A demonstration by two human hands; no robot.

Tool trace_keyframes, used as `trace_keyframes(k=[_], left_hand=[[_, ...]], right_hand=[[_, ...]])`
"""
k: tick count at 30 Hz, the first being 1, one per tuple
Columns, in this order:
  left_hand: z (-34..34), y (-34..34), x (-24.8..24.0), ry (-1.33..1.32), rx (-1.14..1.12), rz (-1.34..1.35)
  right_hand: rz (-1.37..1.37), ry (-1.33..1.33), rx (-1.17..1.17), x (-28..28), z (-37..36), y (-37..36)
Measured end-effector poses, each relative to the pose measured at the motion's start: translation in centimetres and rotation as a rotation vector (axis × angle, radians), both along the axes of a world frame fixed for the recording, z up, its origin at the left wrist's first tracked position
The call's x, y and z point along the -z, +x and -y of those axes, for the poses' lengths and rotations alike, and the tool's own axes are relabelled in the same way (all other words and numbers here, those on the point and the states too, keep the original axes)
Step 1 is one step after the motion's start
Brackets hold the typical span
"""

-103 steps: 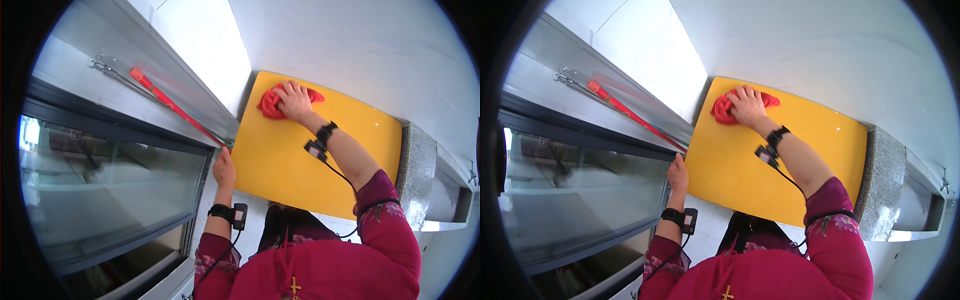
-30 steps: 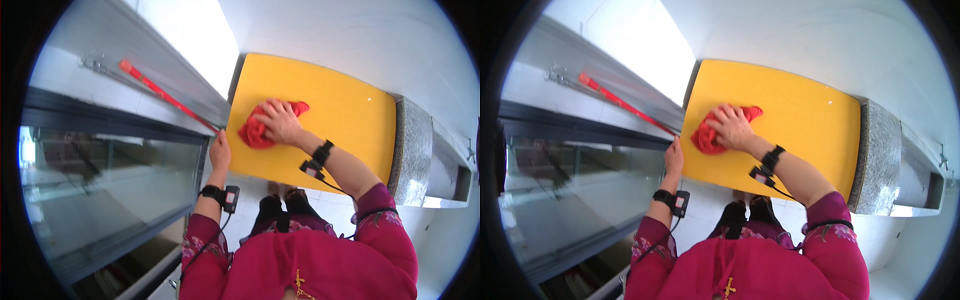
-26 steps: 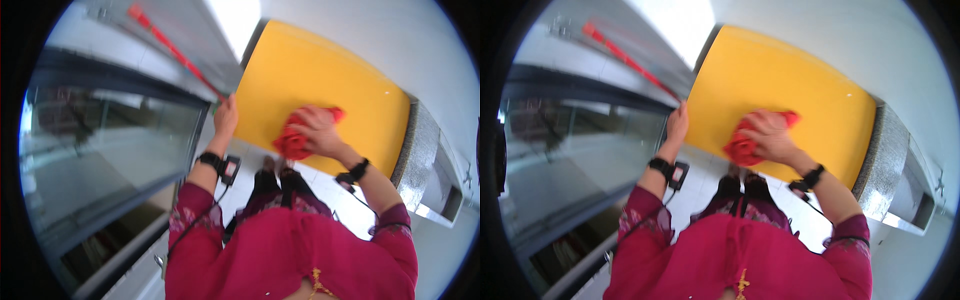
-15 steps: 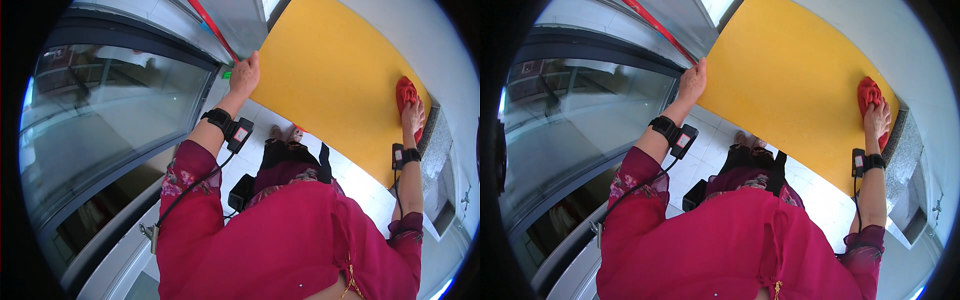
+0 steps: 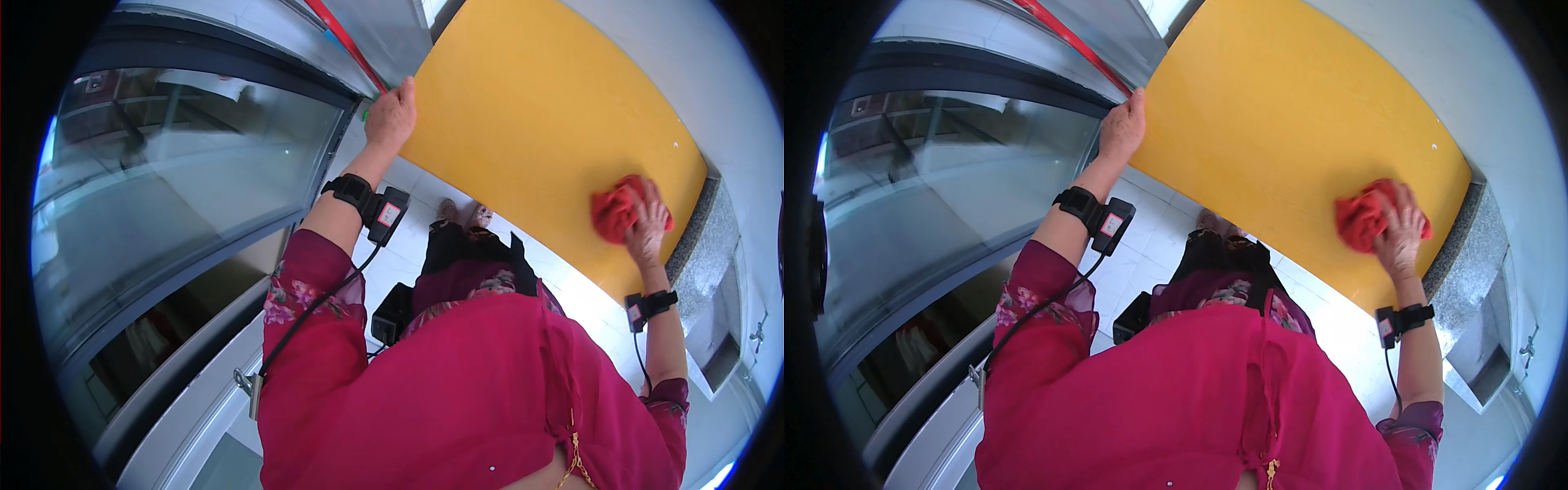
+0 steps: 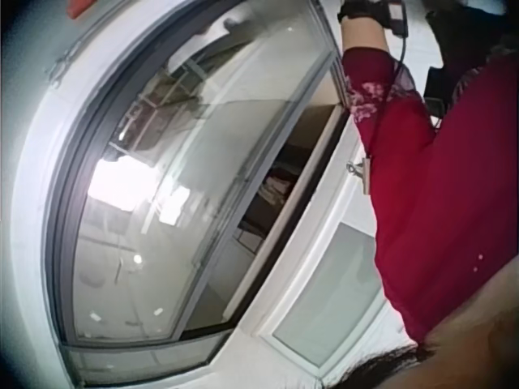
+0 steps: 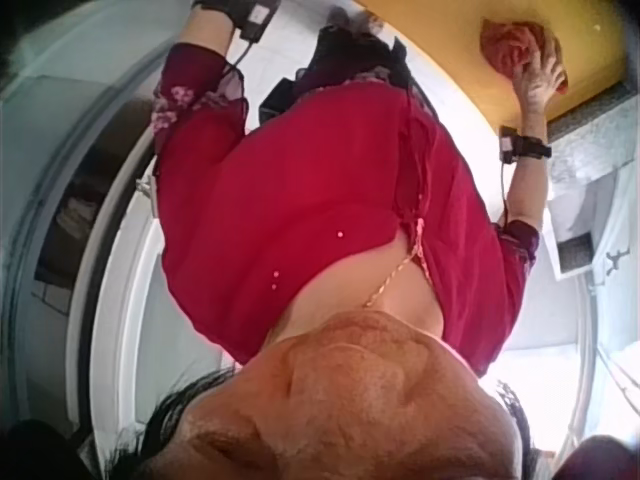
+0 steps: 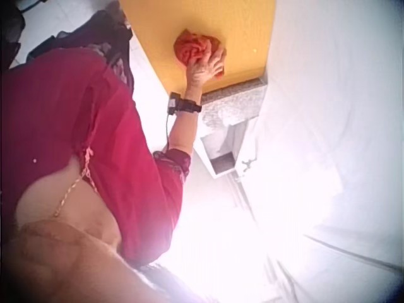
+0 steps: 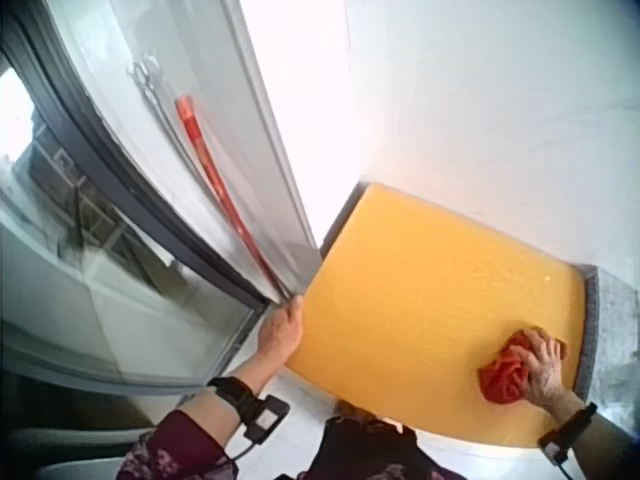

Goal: Wiping a yellow board surface with a red cloth next to a sink.

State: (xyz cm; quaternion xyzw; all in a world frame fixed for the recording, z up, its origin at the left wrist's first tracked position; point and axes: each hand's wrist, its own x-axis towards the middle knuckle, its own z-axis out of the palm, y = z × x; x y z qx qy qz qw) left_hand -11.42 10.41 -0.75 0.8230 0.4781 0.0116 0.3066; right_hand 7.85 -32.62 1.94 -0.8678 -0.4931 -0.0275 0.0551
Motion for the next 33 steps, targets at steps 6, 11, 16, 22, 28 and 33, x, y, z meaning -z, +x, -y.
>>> trace_keyframes(k=[6,11,16,22,28,33], left_hand=[[-0.2,0.1,0.3,0.016,0.014,0.057],[0.0,-0.4,-0.2,-0.017,-0.021,0.086],[0.2,-3.1,-0.1,-0.251,-0.076,0.264],[0.7,-8.9,-0.9,-0.391,0.025,0.221],[0.5,-14.6,-1.2,-0.508,0.048,0.109],[2.9,-17.8,1.4,-0.706,-0.005,0.011]], right_hand=[[0.212,-0.073,0.64,3.3,-0.5,9.2],[0.198,-0.063,0.608,2.8,-5.8,6.4],[0.078,0.002,0.086,1.1,-4.6,-0.7],[0.148,0.001,0.056,0.5,2.3,0.2],[0.218,-0.022,0.498,2.3,0.7,4.8],[0.112,0.001,0.346,1.2,-4.9,0.8]])
